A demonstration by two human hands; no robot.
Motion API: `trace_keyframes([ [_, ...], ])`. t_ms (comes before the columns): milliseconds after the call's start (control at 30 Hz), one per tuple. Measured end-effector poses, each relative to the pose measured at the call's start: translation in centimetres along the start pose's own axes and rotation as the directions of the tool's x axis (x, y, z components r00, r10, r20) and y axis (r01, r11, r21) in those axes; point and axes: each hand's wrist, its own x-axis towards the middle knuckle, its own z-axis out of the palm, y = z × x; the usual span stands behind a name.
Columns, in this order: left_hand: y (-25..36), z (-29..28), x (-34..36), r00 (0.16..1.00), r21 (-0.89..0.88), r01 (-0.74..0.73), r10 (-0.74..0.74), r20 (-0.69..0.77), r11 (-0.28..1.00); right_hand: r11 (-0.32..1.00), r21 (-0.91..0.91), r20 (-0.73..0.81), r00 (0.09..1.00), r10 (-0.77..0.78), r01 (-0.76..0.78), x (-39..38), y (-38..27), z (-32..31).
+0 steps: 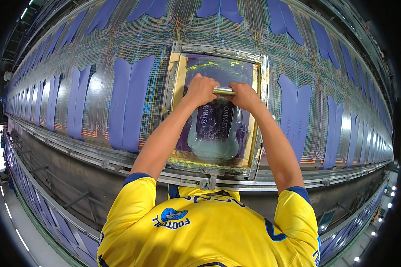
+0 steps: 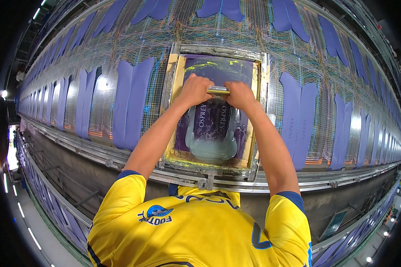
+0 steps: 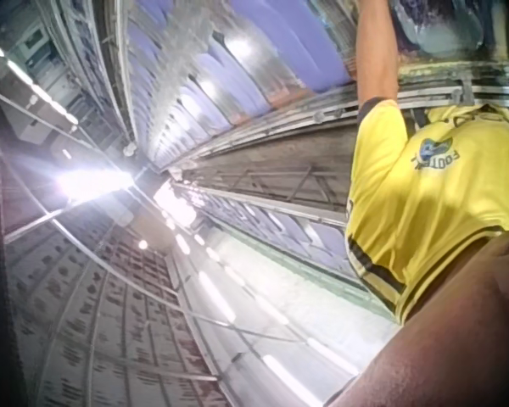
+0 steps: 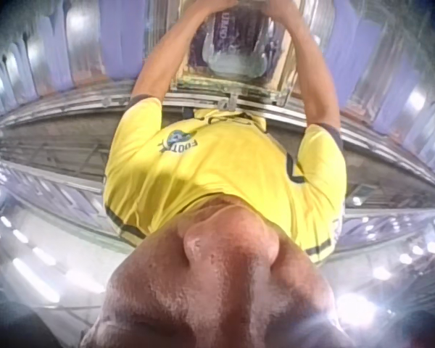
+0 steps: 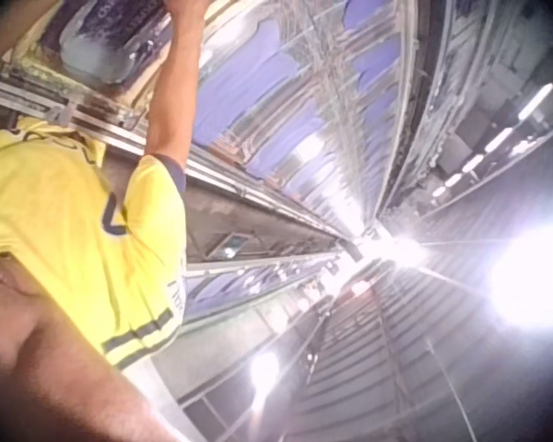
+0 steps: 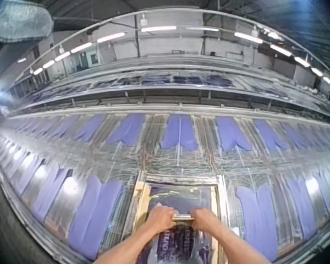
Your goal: The person uses a squeegee to spread ink across a screen printing frame over a dark garment. They repeatedly pull the squeegee downward to transfer ink through the mesh, then lift and reposition the squeegee to repeat the stroke.
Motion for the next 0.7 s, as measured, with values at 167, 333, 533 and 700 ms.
trace_keyframes([
  [167,0.2,0.5,-1.8,0.996,0.010,-0.022,0.023,-0.086,1.000,0.994,0.082,-0.160,0.986,-0.054,0.068,-1.0,-1.1,1.0],
  [333,2.1,-0.4,-3.3,0.988,0.039,-0.022,0.028,-0.155,0.999,0.991,0.068,-0.303,0.949,-0.086,0.112,-3.9,-3.4,0.9],
  [533,7.1,2.1,-13.8,0.999,-0.017,-0.037,0.036,-0.038,0.999,0.985,0.127,-0.177,0.980,-0.090,0.113,-14.2,-6.3,5.6],
  [700,7.3,0.6,-14.3,0.982,0.004,-0.033,0.033,-0.185,0.999,0.912,0.410,-0.414,0.889,0.194,-0.008,-13.7,-4.8,1.4],
])
